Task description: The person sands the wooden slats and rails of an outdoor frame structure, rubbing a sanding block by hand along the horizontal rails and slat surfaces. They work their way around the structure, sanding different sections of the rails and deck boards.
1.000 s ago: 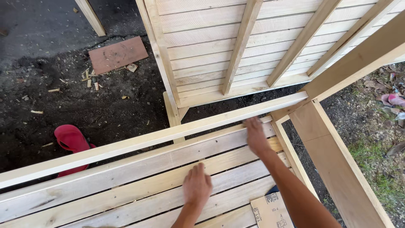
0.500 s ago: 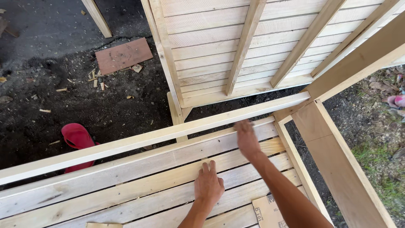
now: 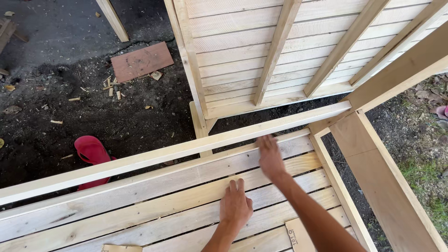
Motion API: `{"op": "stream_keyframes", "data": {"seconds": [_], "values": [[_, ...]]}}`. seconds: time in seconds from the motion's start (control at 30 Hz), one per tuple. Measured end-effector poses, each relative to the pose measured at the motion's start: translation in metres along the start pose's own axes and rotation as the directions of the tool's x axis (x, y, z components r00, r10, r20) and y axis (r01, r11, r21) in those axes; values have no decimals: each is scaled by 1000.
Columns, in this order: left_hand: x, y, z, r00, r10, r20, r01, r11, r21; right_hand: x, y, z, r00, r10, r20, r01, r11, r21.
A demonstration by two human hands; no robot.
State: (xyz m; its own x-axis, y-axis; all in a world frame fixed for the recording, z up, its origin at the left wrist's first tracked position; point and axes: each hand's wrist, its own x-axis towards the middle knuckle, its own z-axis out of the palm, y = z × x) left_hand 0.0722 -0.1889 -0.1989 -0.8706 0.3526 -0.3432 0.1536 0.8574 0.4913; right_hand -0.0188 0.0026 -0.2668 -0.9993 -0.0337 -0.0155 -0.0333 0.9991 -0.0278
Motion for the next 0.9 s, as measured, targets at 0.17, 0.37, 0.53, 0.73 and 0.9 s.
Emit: {"op": "stream_keyframes", "data": {"seconds": [0.17, 0.37, 0.53, 0.73, 0.9], "values": [[2, -8, 4, 997, 19, -71, -24, 997, -77, -36, -25, -7, 981, -140, -133, 176, 931, 320], [34, -8, 22, 966, 27, -256, -117, 933, -341, -5, -2, -1, 969, -124, -213, 198, 908, 370], [87, 1, 10, 939, -224, -260, 13, 779, -627, 20, -30, 3, 994, 1, -112, 68, 792, 606], [120, 20, -18, 916, -328, -231, 136, 795, -591, 21, -26, -10, 954, 200, 222, -198, -134, 971], [139, 43, -27, 903, -343, -260, 254, 912, -322, 19, -9, -21, 926, 196, 322, -244, -339, 909]]}}
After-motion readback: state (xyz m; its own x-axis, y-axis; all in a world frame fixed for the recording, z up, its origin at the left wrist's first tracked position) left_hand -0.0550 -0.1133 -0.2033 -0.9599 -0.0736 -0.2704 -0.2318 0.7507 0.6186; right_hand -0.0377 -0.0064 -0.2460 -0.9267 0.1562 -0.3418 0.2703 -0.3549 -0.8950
